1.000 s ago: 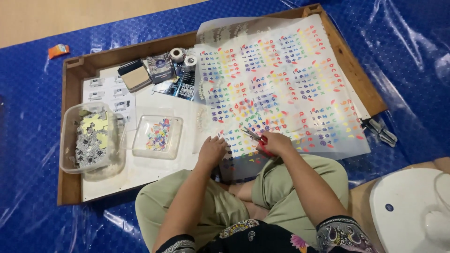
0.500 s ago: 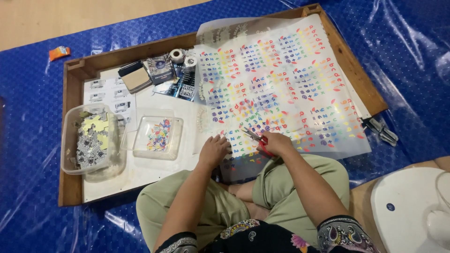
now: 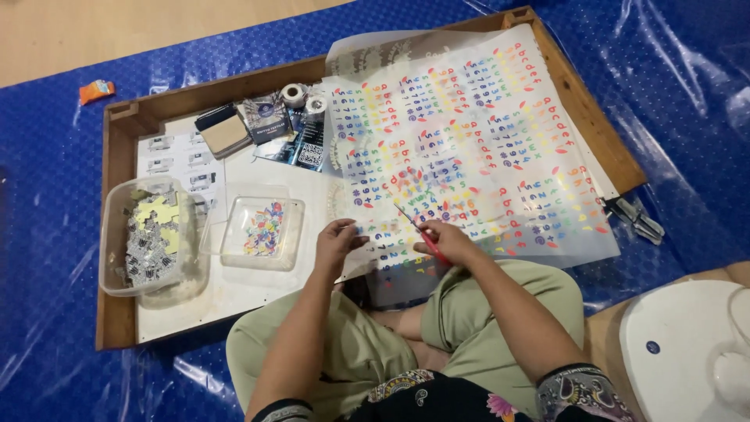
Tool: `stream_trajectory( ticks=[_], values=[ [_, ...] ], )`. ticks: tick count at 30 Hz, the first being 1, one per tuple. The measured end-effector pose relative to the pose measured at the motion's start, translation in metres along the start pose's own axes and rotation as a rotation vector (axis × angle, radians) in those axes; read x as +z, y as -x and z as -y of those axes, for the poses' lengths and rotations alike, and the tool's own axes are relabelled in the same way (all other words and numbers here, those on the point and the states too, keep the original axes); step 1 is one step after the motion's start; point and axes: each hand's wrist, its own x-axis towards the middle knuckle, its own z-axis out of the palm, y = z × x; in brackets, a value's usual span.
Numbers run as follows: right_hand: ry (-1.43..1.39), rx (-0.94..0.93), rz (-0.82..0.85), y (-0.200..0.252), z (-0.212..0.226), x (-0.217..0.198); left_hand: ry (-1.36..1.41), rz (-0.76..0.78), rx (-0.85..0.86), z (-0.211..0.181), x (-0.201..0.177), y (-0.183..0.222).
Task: Cutting out individual printed letters from a large sheet using scissors
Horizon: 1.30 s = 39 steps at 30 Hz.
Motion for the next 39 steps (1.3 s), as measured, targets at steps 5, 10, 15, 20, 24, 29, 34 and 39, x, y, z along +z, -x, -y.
stream_trajectory(
  ticks=[5, 10, 15, 20, 24, 29, 34, 39],
  values=[
    [-0.632, -0.211, 0.064, 0.011, 0.017, 0.066, 0.233, 0.026, -0.044, -0.007, -0.004, -0.003],
    [-0.816, -0.27, -0.183, 0.015, 0.028, 0.081, 0.233, 0.121, -0.113, 0.001, 0.011, 0.002],
    [-0.913, -0.26, -0.292, -0.004, 0.014, 0.057, 0.124, 0.25, -0.208, 0.005, 0.018, 0.007],
    [-0.905, -0.232, -0.327, -0.002, 0.03, 0.053, 0.134, 0.287, -0.273, 0.0, 0.021, 0.002],
    [-0.804, -0.23, -0.412, -0.006, 0.022, 0.05, 0.031, 0.288, -0.285, -0.014, 0.025, 0.003],
    [-0.682, -0.293, -0.496, -0.02, 0.01, 0.049, -0.173, 0.207, -0.256, -0.011, 0.018, -0.006],
    [-0.657, -0.288, -0.472, -0.016, 0.014, 0.054, -0.106, 0.033, -0.27, -0.024, 0.016, -0.013],
    [-0.091, -0.176, 0.062, -0.007, 0.008, 0.059, 0.139, -0.063, -0.233, -0.039, 0.015, -0.016]
  ],
)
